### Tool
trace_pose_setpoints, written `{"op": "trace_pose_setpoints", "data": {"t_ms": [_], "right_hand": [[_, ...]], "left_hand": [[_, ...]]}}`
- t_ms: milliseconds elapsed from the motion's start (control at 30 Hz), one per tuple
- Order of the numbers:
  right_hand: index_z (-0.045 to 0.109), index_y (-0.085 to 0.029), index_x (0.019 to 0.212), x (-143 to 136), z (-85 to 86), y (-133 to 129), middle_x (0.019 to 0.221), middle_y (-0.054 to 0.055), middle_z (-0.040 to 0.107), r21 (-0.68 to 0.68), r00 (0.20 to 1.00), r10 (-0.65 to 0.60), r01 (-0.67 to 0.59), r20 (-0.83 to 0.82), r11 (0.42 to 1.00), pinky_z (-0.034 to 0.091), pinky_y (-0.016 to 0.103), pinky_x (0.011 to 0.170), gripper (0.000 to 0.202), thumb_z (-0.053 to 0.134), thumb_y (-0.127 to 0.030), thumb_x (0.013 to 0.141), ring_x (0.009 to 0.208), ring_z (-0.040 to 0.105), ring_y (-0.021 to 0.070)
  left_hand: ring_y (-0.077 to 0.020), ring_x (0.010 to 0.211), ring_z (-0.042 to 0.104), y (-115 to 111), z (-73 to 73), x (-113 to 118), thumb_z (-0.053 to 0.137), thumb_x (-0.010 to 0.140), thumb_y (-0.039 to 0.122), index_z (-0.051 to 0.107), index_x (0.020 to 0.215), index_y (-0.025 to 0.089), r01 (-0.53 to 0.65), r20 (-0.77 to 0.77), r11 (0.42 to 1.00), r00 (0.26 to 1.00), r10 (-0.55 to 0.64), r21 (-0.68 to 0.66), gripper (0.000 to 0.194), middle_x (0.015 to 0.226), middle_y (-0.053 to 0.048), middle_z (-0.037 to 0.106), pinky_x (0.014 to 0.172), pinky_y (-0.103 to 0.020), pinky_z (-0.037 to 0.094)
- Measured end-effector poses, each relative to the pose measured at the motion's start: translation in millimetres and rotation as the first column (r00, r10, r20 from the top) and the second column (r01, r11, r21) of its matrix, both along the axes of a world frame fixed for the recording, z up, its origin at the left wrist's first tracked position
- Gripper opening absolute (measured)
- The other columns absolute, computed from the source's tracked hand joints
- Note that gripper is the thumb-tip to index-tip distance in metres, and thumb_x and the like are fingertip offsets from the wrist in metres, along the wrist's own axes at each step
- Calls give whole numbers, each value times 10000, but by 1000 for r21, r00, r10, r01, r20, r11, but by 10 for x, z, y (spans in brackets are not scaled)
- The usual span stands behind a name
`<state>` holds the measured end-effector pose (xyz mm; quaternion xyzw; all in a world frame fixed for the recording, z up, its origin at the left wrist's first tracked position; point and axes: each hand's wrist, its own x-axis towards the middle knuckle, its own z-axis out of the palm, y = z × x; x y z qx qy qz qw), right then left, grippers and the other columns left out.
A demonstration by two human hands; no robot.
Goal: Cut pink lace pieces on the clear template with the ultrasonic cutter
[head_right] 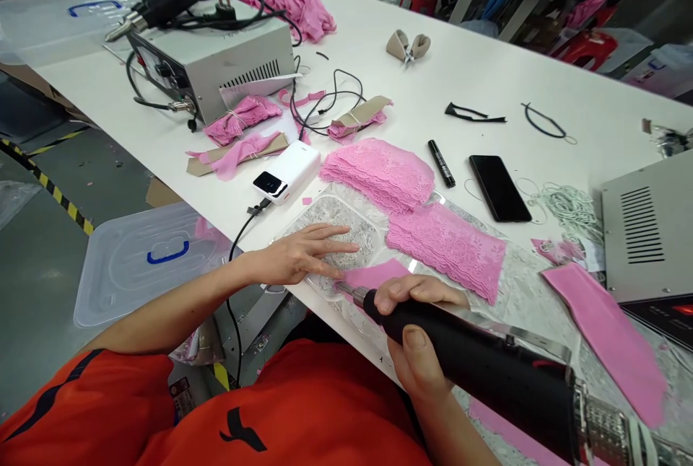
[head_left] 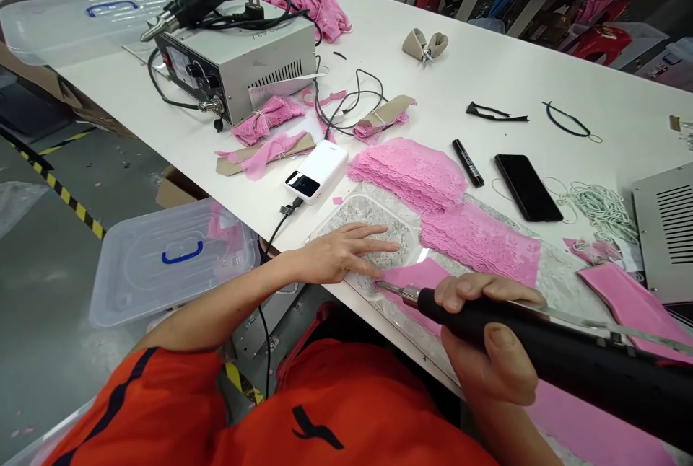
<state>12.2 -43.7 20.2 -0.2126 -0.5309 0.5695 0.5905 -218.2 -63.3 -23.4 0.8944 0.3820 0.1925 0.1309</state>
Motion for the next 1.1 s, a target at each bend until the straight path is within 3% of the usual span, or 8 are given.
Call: {"op": "trace_pose_setpoints", "data": {"t_ms": [367, 667, 1100], "right_hand": [[605, -214, 871, 2, -10, 18, 795, -14, 623, 53, 999, 40, -42, 30, 998, 534, 315, 578, 103, 663, -270, 807, 606, 568, 107], [615, -205, 892, 34, -38, 126, 807, -19, 623, 69, 993, -115, 118, -39, 991, 520, 318, 602, 121, 654, -241, 784, 618, 566, 109], [596, -215, 890, -40, -90, 118, 817, -12, 608, 101, 997, -76, 75, 5, 992, 525, 312, 595, 97, 633, -257, 812, 631, 569, 112]], "left_hand": [[-265, 1494, 253, -11, 13, -11, 436, 803, -47, 737, 1107, 267, -1, -4, 999, 1000, 1, 36, 530, 1521, 1, 448, 1170, -464, 329], [-248, 1484, 281, -19, -5, -28, 453, 775, -57, 726, 1093, 231, -4, 40, 998, 999, 2, 60, 508, 1496, -28, 484, 1160, -451, 341], [-261, 1480, 289, -31, -9, -21, 435, 693, -72, 725, 1096, 235, -13, 24, 994, 1000, 10, 105, 584, 1493, -20, 490, 1154, -465, 346]]}}
